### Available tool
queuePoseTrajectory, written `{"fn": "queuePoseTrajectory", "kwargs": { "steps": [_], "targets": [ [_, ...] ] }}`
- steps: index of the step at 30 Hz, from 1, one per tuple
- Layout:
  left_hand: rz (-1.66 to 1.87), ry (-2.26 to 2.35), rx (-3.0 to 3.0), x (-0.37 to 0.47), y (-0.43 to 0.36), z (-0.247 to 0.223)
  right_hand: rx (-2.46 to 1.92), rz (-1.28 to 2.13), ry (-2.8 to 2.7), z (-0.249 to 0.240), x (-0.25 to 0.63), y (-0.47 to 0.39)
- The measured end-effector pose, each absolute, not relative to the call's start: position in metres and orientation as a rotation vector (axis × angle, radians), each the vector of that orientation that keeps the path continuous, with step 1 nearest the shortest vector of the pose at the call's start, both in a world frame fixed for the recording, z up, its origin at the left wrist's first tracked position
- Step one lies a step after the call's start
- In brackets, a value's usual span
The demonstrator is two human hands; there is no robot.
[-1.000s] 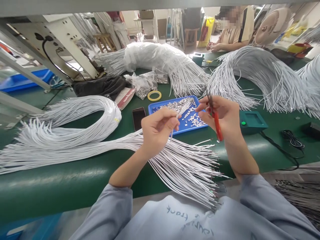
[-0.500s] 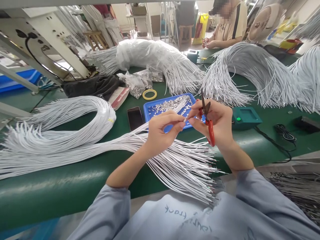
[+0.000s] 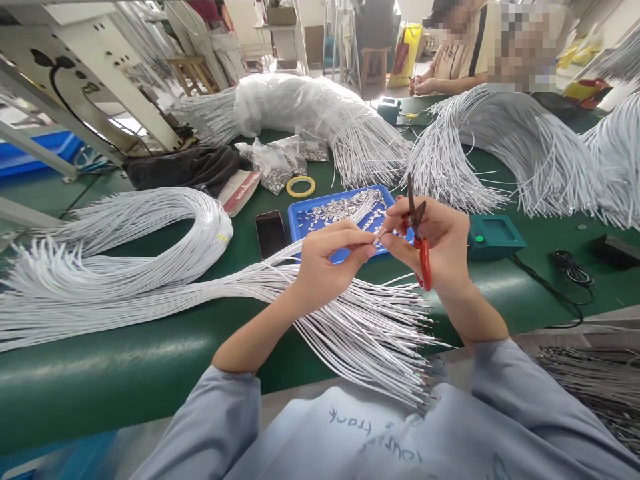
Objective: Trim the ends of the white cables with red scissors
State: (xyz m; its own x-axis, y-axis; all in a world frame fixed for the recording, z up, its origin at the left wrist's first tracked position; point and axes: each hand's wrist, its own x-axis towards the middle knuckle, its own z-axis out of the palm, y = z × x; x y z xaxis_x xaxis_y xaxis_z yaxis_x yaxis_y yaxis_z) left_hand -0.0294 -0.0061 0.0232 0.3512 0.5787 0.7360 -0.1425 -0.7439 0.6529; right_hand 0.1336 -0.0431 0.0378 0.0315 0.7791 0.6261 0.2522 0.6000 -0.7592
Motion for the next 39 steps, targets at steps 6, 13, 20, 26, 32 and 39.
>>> {"fn": "queuePoseTrajectory", "kwargs": {
  "steps": [6,13,20,26,32,39],
  "targets": [
    [1.402,0.435,2.012,-0.028,-0.007,0.024,-0.921,0.437,-1.508,0.035,0.131,-0.045],
    [1.428,0.479,2.040,-0.027,-0.006,0.024,-0.881,0.539,-1.526,0.037,0.134,-0.045],
    [1.570,0.557,2.123,-0.025,-0.005,0.020,-0.930,0.475,-1.491,0.035,0.129,-0.048],
    [1.583,0.477,2.034,-0.026,-0.003,0.018,-0.845,0.493,-1.406,0.033,0.128,-0.045],
    [1.326,0.426,1.862,-0.030,-0.006,0.018,-0.735,0.637,-1.442,0.033,0.133,-0.036],
    [1.299,0.410,1.889,-0.029,-0.008,0.019,-0.754,0.604,-1.444,0.031,0.129,-0.037]
  ]
}}
